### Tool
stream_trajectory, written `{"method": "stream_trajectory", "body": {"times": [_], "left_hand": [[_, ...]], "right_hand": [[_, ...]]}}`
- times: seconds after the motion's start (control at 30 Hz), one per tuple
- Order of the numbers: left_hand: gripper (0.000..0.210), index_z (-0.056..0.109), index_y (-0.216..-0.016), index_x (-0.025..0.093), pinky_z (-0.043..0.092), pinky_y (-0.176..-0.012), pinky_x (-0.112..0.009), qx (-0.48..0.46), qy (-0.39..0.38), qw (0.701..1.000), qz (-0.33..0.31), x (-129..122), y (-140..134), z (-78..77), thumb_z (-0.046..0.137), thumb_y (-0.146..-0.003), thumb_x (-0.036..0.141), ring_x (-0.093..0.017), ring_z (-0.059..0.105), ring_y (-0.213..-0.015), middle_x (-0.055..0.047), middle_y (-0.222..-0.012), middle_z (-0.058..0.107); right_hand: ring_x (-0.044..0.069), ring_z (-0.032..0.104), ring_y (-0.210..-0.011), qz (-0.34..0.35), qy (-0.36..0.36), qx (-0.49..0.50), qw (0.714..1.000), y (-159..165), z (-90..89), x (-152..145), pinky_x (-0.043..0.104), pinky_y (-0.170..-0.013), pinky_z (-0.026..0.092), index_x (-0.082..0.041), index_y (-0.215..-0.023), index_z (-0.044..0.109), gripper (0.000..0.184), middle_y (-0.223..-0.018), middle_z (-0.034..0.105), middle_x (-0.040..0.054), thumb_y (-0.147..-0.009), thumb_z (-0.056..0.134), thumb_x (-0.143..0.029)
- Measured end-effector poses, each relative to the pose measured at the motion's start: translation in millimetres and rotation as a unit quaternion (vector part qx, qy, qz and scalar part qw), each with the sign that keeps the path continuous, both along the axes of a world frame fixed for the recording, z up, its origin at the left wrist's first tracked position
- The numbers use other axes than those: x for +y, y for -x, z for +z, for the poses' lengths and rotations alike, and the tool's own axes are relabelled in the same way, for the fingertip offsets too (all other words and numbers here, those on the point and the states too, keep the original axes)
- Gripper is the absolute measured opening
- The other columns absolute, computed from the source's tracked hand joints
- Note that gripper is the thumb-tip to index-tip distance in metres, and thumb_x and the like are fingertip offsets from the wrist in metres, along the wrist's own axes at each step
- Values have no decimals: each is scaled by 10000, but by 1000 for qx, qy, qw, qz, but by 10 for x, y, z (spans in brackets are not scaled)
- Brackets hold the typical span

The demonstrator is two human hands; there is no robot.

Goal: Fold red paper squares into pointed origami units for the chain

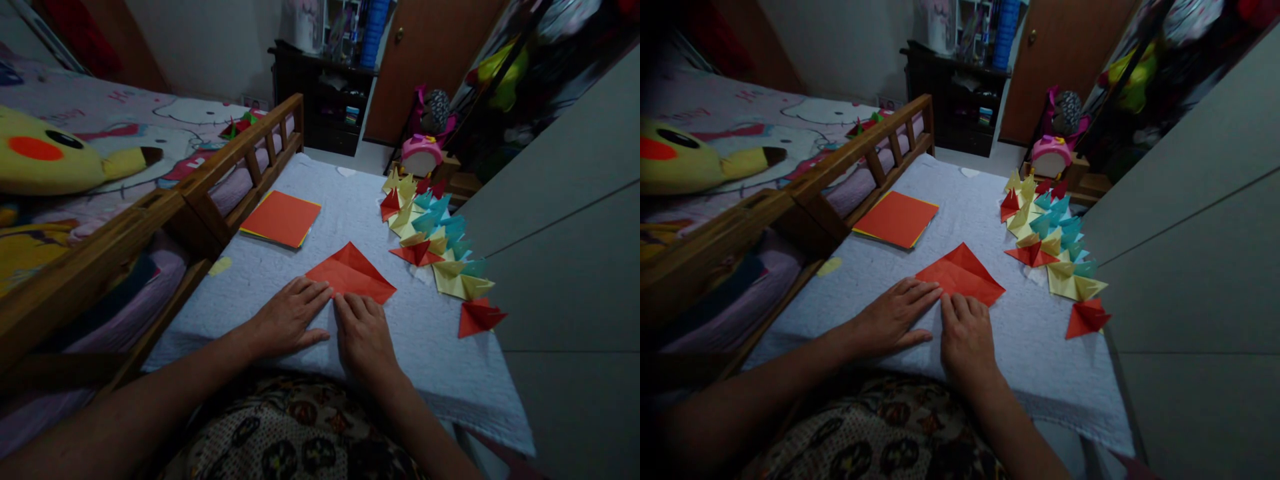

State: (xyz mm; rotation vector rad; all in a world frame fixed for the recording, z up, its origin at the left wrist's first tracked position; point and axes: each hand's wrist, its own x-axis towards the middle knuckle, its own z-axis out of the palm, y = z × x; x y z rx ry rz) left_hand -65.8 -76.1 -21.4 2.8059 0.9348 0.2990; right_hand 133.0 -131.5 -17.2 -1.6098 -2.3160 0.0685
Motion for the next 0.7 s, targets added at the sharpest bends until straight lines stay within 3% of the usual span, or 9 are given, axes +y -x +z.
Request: {"method": "stream_trajectory", "body": {"times": [0.3, 0.47, 0.7], "left_hand": [[662, 496, -1398, 76, 342, -1134, -431, 26, -47, 999, -7, 3, 52, -16, 450, -982, 589, -302, 495, -1309, -183, -1442, 529], [669, 478, -1425, 92, 340, -1138, -420, 44, -50, 998, 1, -16, 75, -20, 445, -983, 594, -300, 478, -1347, -184, -1479, 502], [664, 480, -1414, 114, 380, -1100, -442, 54, -36, 998, 12, -12, 70, 39, 416, -983, 615, -321, 488, -1340, -207, -1473, 499]], "right_hand": [[286, 495, -1050, -13, 33, -65, 997, 73, 87, 3, 446, -880, 382, -232, -1414, 532, 496, -1238, 607, 120, -968, 545, -448], [287, 487, -1145, -13, 36, -77, 996, -92, 140, -108, 455, -949, 346, -247, -1380, 560, 445, -1300, 604, 93, -977, 541, -435], [312, 500, -1138, -38, 12, -78, 996, -354, 152, -359, 460, -923, 360, -236, -1284, 625, 361, -1268, 633, 98, -941, 604, -346]]}}
